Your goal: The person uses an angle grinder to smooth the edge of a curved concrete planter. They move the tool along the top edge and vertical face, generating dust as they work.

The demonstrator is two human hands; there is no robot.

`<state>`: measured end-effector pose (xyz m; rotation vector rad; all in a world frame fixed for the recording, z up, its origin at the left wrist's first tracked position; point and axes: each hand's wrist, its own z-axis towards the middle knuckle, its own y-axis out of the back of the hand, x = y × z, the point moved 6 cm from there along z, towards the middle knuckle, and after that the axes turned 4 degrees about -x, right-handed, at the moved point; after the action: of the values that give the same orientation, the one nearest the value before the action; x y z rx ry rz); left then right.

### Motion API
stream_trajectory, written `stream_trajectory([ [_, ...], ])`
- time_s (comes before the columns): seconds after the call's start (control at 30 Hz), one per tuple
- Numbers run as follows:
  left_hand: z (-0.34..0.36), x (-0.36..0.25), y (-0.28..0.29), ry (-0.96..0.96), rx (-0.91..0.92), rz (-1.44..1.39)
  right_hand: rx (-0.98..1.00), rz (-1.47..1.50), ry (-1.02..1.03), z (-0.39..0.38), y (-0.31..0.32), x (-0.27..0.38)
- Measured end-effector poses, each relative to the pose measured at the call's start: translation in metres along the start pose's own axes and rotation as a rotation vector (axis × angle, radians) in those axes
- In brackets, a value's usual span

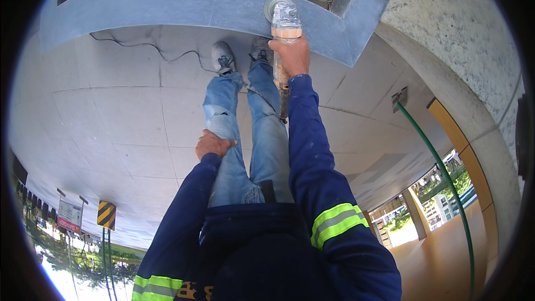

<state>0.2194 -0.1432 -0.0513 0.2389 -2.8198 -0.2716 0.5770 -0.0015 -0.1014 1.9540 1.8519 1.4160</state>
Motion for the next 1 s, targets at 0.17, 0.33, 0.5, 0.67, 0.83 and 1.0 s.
stream_trajectory([
  [0.17, 0.001, 0.003, -0.001, -0.003, 0.007, 0.007, -0.011, -0.019, 0.022, 0.01, 0.0, 0.007],
  [0.33, 0.004, 0.005, -0.005, -0.006, -0.023, 0.006, 0.039, -0.093, 0.027, 0.006, -0.008, 0.03],
  [0.5, 0.006, 0.008, -0.003, -0.016, -0.002, -0.016, 0.042, -0.014, 0.02, 0.002, -0.015, 0.024],
  [0.67, 0.005, 0.01, -0.002, -0.006, 0.023, -0.034, 0.06, -0.12, 0.034, 0.006, -0.026, 0.043],
  [0.83, 0.005, 0.011, 0.001, 0.008, 0.033, -0.035, 0.079, -0.188, 0.067, -0.008, -0.051, 0.079],
  [1.0, 0.006, 0.013, 0.002, 0.01, 0.035, -0.036, 0.103, -0.248, 0.077, -0.016, -0.072, 0.086],
])
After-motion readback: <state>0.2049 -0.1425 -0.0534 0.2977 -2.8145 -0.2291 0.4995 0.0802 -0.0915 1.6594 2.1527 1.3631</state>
